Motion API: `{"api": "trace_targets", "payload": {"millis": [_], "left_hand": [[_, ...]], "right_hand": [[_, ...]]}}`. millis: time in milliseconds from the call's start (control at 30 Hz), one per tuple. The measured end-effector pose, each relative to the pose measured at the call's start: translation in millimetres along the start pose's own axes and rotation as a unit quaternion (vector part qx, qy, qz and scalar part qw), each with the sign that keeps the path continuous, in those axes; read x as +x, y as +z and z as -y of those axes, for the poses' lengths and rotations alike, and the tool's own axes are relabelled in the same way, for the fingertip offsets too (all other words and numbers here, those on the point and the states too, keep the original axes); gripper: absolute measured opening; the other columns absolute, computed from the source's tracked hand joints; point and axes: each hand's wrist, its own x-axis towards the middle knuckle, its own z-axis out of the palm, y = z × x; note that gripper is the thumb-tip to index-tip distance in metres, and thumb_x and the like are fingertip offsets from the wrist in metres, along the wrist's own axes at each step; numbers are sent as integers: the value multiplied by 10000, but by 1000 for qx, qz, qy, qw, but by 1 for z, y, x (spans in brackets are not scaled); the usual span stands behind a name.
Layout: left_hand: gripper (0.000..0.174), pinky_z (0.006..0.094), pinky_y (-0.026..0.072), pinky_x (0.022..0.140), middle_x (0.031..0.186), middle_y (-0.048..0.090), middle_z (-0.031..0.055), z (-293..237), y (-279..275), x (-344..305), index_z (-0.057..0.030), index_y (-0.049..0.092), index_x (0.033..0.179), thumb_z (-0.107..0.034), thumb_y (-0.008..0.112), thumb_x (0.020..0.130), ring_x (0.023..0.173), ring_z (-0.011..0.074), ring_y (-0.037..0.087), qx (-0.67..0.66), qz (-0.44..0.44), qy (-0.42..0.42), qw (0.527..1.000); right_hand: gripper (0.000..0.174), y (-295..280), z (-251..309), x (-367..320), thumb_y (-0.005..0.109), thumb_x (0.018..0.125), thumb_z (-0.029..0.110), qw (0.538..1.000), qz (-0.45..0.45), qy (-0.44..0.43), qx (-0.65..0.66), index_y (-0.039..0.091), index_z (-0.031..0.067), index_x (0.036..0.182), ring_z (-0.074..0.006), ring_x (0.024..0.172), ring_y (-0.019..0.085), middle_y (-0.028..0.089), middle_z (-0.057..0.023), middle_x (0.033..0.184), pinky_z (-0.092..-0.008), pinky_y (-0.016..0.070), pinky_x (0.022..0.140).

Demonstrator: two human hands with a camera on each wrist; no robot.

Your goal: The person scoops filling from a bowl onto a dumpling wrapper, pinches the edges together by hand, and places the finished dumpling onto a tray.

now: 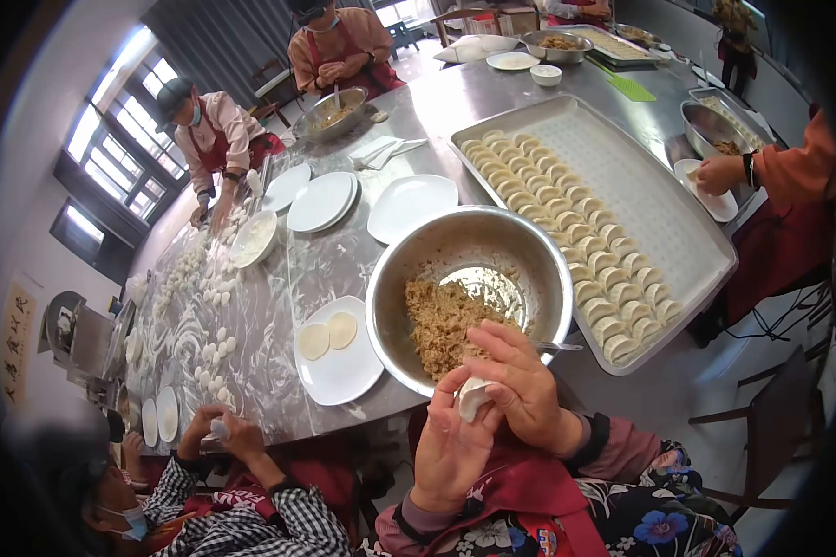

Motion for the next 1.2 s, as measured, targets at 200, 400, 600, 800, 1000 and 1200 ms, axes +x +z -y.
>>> {"api": "trace_targets", "payload": {"millis": [200, 400, 600, 800, 1000, 1200], "left_hand": [[670, 395, 339, 1035, 1279, 444, 142, 3, -1, -2, -8, 304, 1327, -487, 496, 899, 1196, 246, 439, -6, -19, -9, 1000], [625, 380, 329, 1056, 1294, 433, 107, -4, -9, -4, -14, 328, 1321, -440, 517, 903, 1215, 218, 435, -47, 13, -36, 998], [638, 373, 336, 1037, 1293, 433, 95, -2, -11, -7, -11, 335, 1312, -484, 478, 909, 1197, 191, 439, -36, -4, -55, 998], [654, 357, 333, 1027, 1282, 431, 84, -13, -9, -3, -10, 337, 1312, -496, 491, 903, 1188, 178, 432, 17, 10, -99, 995], [620, 351, 354, 1007, 1290, 431, 96, -14, -16, -3, 0, 335, 1328, -473, 429, 938, 1202, 186, 423, 39, 54, -114, 991], [608, 339, 375, 998, 1293, 439, 124, -16, -13, -3, 40, 344, 1316, -458, 364, 967, 1178, 187, 465, 45, 69, -134, 987]], "right_hand": [[170, 0, -5, -4, 567, 868, 139, 999, 7, -41, -24, 673, 35, 950, -316, 1164, 513, 632, -120, 1118, -439, 344, 977], [237, 1, 4, -1, 627, 813, 146, 1000, 25, -10, -11, 660, 39, 1021, -316, 1173, 506, 626, -112, 1136, -446, 345, 981], [227, -4, -6, -6, 642, 781, 95, 993, 114, -29, -1, 683, 44, 999, -336, 1209, 464, 606, -107, 1180, -436, 353, 982], [179, -8, -5, 3, 624, 782, 38, 983, 163, 41, 74, 706, 78, 936, -321, 1263, 405, 594, -95, 1207, -426, 329, 1019], [161, -11, -1, 5, 645, 749, 19, 971, 208, 56, 108, 711, 84, 880, -338, 1291, 367, 579, -94, 1233, -439, 296, 1045], [176, -17, -13, 5, 700, 719, 78, 957, 277, -7, 87, 711, 119, 890, -346, 1313, 331, 512, -84, 1318, -441, 285, 1052]]}}
